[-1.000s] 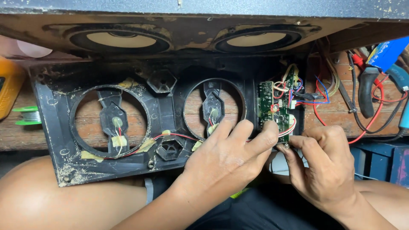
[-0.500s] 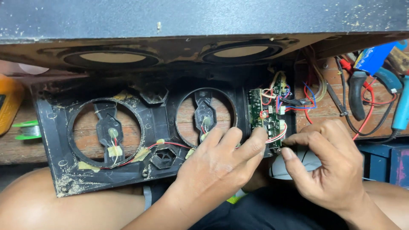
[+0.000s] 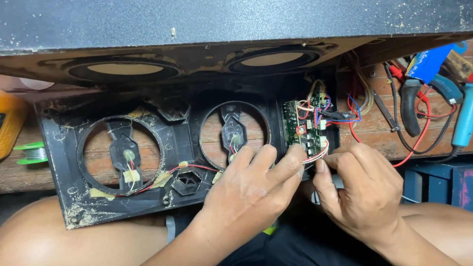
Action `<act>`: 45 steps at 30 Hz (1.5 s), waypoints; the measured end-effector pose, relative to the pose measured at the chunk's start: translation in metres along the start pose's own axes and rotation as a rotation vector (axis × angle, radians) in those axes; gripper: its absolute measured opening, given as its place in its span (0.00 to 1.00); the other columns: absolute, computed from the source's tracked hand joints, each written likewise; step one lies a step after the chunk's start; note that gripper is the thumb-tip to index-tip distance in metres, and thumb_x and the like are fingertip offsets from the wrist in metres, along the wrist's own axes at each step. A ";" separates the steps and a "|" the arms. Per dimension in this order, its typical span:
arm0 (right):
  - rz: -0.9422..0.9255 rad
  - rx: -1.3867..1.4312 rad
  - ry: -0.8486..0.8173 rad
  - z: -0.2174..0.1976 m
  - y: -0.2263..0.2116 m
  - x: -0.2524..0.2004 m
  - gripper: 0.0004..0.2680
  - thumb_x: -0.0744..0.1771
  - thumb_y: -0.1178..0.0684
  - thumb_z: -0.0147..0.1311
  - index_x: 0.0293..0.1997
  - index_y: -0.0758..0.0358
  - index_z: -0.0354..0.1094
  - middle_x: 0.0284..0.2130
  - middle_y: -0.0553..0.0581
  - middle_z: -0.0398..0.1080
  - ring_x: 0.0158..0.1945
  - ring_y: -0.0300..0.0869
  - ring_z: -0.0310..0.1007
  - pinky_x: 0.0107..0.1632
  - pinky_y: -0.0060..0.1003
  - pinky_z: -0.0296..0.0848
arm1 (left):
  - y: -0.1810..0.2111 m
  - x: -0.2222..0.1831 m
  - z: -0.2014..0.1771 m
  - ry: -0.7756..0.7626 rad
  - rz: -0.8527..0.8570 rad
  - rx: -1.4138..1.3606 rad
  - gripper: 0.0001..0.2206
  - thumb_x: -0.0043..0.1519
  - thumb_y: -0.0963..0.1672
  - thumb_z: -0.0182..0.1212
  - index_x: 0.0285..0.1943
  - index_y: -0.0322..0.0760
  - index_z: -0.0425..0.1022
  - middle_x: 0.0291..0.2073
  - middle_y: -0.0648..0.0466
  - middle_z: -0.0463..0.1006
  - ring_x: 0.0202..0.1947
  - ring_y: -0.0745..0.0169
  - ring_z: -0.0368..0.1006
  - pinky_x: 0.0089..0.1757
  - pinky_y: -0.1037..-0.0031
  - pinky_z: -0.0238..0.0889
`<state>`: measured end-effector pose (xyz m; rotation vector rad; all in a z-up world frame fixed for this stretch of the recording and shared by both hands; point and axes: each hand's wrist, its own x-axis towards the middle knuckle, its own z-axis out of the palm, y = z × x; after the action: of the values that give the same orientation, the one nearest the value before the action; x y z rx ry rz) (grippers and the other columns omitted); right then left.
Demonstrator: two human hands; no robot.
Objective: Assembling and wiring the internal circuit board and front interface of a speaker system.
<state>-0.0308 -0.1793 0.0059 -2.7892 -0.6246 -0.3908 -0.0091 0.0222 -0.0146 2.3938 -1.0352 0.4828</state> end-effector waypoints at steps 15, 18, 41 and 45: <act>-0.003 0.074 -0.032 0.002 0.004 -0.004 0.06 0.69 0.59 0.53 0.32 0.66 0.67 0.29 0.58 0.71 0.31 0.50 0.66 0.37 0.44 0.64 | -0.002 -0.007 0.002 0.023 -0.019 0.027 0.08 0.67 0.38 0.55 0.43 0.38 0.81 0.52 0.53 0.70 0.33 0.57 0.60 0.37 0.66 0.61; 0.110 0.243 -0.098 -0.014 0.005 0.002 0.07 0.70 0.59 0.46 0.33 0.66 0.69 0.30 0.58 0.72 0.33 0.46 0.70 0.40 0.37 0.67 | -0.002 -0.006 0.001 0.052 -0.010 0.003 0.07 0.69 0.37 0.57 0.42 0.36 0.81 0.52 0.51 0.70 0.32 0.56 0.60 0.40 0.63 0.65; -0.045 0.069 0.004 -0.006 0.003 0.002 0.09 0.70 0.59 0.49 0.29 0.67 0.63 0.27 0.61 0.66 0.29 0.54 0.61 0.37 0.47 0.60 | 0.007 0.003 0.003 0.050 0.002 0.056 0.08 0.70 0.37 0.53 0.39 0.36 0.77 0.49 0.51 0.70 0.30 0.57 0.58 0.38 0.64 0.63; -0.036 0.099 -0.021 -0.002 0.008 0.003 0.07 0.69 0.59 0.52 0.31 0.66 0.67 0.30 0.60 0.70 0.31 0.52 0.65 0.38 0.44 0.63 | 0.002 0.002 0.004 0.088 -0.009 0.039 0.08 0.70 0.37 0.56 0.38 0.37 0.78 0.49 0.53 0.71 0.30 0.58 0.57 0.35 0.67 0.59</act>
<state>-0.0247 -0.1855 0.0076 -2.6945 -0.6808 -0.3282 -0.0084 0.0177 -0.0161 2.3878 -0.9843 0.6043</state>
